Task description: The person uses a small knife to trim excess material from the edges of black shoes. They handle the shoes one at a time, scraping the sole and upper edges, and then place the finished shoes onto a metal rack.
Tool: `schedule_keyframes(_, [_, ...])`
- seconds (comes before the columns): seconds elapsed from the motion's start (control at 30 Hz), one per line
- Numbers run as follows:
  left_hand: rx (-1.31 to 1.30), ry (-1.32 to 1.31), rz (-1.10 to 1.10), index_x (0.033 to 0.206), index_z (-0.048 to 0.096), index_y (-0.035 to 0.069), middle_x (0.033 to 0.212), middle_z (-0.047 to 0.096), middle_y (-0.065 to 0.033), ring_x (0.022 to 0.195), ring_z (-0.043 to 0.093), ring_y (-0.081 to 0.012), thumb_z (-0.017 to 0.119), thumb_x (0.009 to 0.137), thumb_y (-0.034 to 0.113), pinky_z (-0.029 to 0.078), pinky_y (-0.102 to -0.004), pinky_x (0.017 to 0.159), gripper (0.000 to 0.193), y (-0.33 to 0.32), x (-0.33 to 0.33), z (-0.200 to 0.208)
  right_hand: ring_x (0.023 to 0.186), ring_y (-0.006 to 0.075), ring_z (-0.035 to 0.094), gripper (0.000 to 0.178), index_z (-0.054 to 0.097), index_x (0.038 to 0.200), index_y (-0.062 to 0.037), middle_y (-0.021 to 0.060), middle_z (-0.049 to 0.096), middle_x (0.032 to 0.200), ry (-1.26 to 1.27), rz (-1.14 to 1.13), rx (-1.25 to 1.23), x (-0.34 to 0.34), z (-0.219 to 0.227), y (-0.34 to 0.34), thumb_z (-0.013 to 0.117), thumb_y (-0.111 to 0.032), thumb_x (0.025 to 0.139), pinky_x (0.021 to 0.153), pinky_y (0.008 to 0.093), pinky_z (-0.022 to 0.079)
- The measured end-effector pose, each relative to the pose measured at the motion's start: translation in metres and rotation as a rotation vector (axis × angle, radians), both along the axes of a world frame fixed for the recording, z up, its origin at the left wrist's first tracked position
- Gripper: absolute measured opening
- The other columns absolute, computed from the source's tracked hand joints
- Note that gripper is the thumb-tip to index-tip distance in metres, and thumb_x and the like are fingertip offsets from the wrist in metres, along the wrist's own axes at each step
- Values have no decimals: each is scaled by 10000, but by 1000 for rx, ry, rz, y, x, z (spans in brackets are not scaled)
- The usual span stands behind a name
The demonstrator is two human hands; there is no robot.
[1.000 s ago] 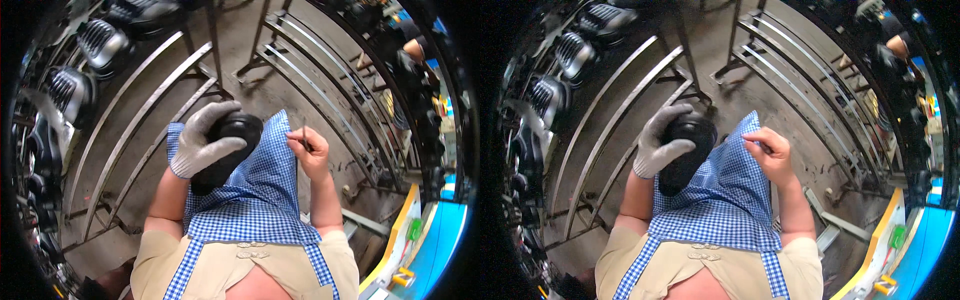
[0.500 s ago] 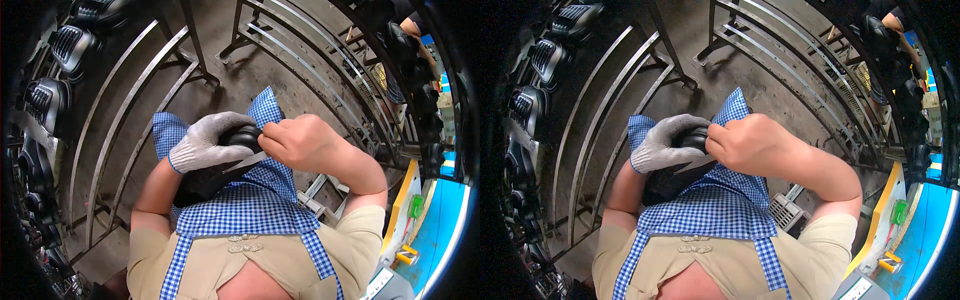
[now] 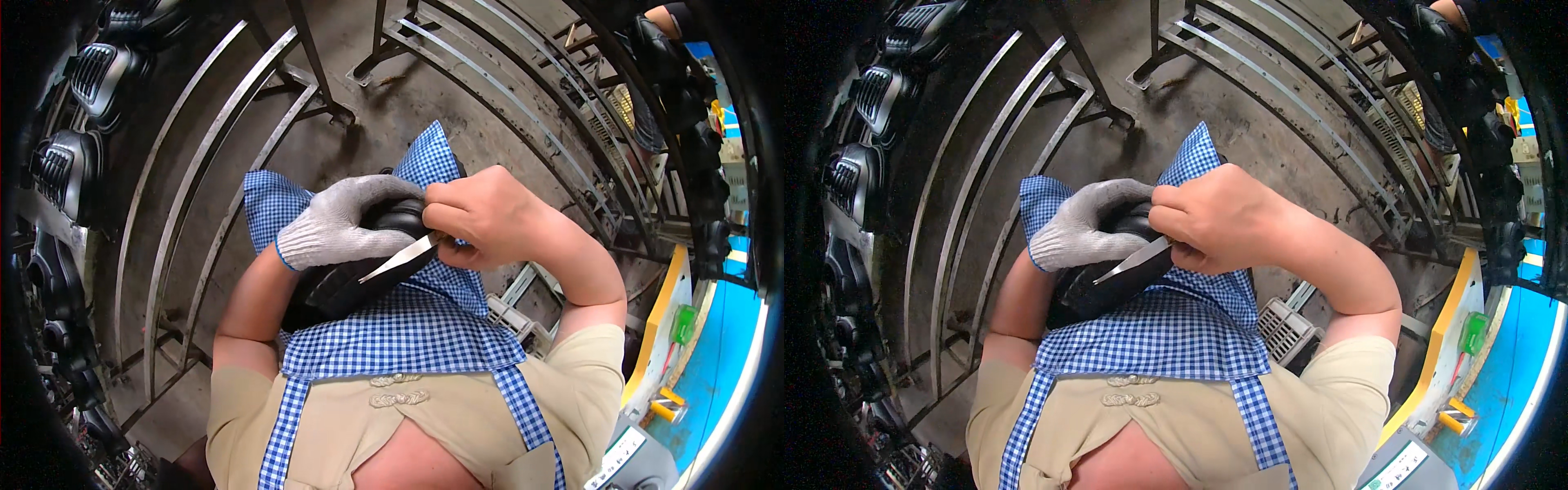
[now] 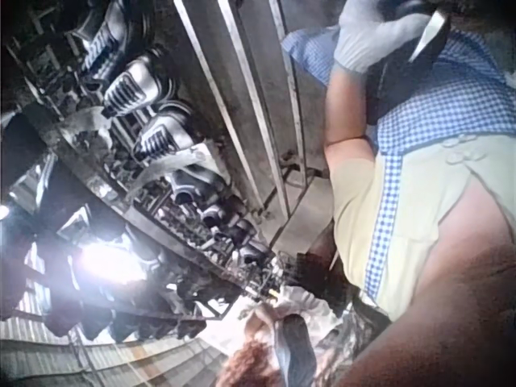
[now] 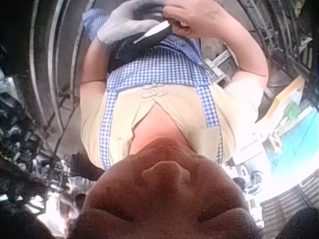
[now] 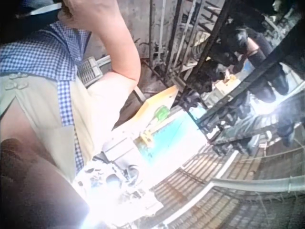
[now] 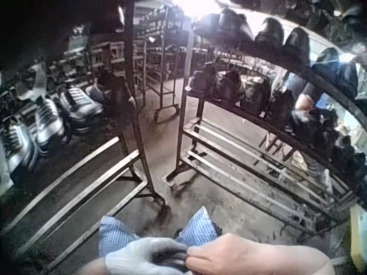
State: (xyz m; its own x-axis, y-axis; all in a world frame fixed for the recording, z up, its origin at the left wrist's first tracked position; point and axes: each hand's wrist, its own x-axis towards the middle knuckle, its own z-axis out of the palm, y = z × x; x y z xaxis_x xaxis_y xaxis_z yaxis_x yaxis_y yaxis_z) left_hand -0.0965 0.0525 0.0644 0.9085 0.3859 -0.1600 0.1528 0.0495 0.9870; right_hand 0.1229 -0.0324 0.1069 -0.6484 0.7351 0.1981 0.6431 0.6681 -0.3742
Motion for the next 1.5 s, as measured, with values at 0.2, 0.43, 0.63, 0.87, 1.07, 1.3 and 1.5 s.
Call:
schedule_keyframes(0.2, [-22,25,-21,1235,602,4,1128,666,-105,1062,628,-173,818,754,220,484,-321,982,570,-2,0,2,592,268,588,245,530,794,-68,67,517,754,88,-8,-82,3,0,-1,694,-137,625,507,354,480])
schedule_keyframes(0.43, [-134,57,-39,1231,606,1,1134,664,-116,1061,624,-189,830,732,263,475,-327,986,607,0,5,-10,585,267,580,194,548,778,-44,90,553,716,416,-59,-286,12,-19,0,650,-80,618,521,342,462])
schedule_keyframes(0.63, [-175,129,-42,1232,604,9,1133,658,-115,1068,616,-193,843,729,292,468,-329,988,625,-1,10,-15,591,248,557,172,562,783,1,108,544,710,535,-72,-363,16,-33,-1,616,-42,626,535,321,440])
schedule_keyframes(0.87, [-238,129,-65,1242,591,6,1166,641,-103,1104,591,-186,856,737,285,441,-325,1012,635,-1,16,-15,601,166,487,150,560,788,16,82,514,701,667,-65,-434,20,-53,-3,618,-30,657,540,288,381])
schedule_keyframes(1.07, [-252,134,-75,1244,590,4,1164,640,-107,1106,585,-184,844,744,293,432,-325,1020,631,-3,18,-22,613,162,482,143,550,784,21,83,508,707,698,-53,-452,22,-60,-5,618,-33,670,546,287,375])
schedule_keyframes(1.3, [-225,201,-77,1248,593,9,1152,649,-108,1098,594,-194,841,734,322,440,-334,1006,651,-2,16,-12,640,163,517,169,576,820,7,86,528,727,755,-89,-566,30,-66,-7,636,-24,666,571,274,405])
schedule_keyframes(1.5, [-210,161,-29,1238,605,15,1150,655,-105,1087,610,-189,837,738,326,459,-330,999,633,-4,15,-15,710,228,666,309,646,944,-51,69,625,836,546,-124,-294,28,-36,-17,693,-26,640,576,347,523])
